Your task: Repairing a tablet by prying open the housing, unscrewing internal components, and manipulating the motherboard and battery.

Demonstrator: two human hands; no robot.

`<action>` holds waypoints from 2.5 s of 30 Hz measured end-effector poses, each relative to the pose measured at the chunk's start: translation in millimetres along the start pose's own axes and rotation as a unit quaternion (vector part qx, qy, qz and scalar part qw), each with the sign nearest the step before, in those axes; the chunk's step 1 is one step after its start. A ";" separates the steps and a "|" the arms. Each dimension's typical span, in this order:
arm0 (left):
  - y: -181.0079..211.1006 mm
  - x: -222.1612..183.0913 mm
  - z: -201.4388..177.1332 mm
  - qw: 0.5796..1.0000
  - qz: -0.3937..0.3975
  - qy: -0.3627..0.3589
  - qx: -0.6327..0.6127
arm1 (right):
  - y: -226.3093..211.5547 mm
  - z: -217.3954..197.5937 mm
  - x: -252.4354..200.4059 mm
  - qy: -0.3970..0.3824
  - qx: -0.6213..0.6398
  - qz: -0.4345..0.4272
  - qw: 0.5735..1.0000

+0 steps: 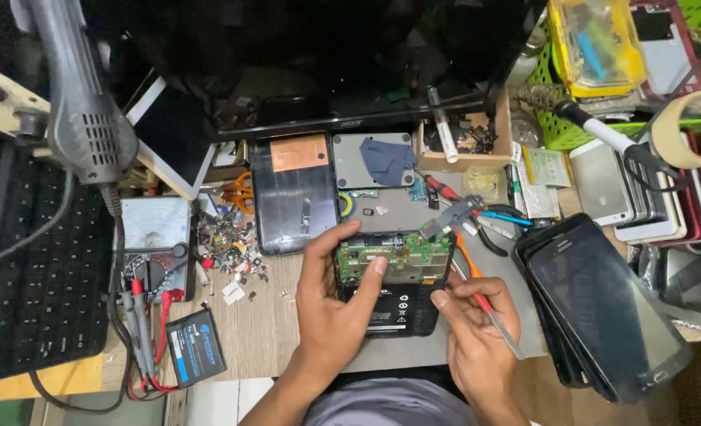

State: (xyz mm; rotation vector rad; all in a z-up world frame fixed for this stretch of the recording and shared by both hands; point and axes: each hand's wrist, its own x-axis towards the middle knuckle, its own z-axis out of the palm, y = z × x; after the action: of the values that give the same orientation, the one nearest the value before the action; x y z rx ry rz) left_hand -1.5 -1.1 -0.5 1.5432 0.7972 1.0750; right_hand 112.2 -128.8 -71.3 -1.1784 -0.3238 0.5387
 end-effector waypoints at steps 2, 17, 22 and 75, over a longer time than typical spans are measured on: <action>1.5 -1.8 -1.2 1.000 0.023 -0.006 0.020 | -2.3 -0.1 -3.2 0.014 -0.012 0.000 1.000; 27.6 -13.7 -2.5 0.984 0.059 -0.132 0.100 | 74.5 -60.3 -48.4 -0.158 -0.043 -0.156 0.974; 18.4 -14.1 -2.2 0.996 0.069 -0.047 0.010 | -15.5 27.8 -54.4 -0.133 -0.127 -0.249 0.951; -4.8 10.0 -9.3 0.862 -0.104 -0.265 -0.419 | -74.5 35.8 60.3 -0.203 -0.376 -0.308 0.850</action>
State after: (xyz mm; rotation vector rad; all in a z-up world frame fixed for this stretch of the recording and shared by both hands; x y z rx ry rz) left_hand -6.2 12.5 -2.5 0.8843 0.0578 0.6345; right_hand 161.0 -88.0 8.8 -1.5974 -1.3227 0.0604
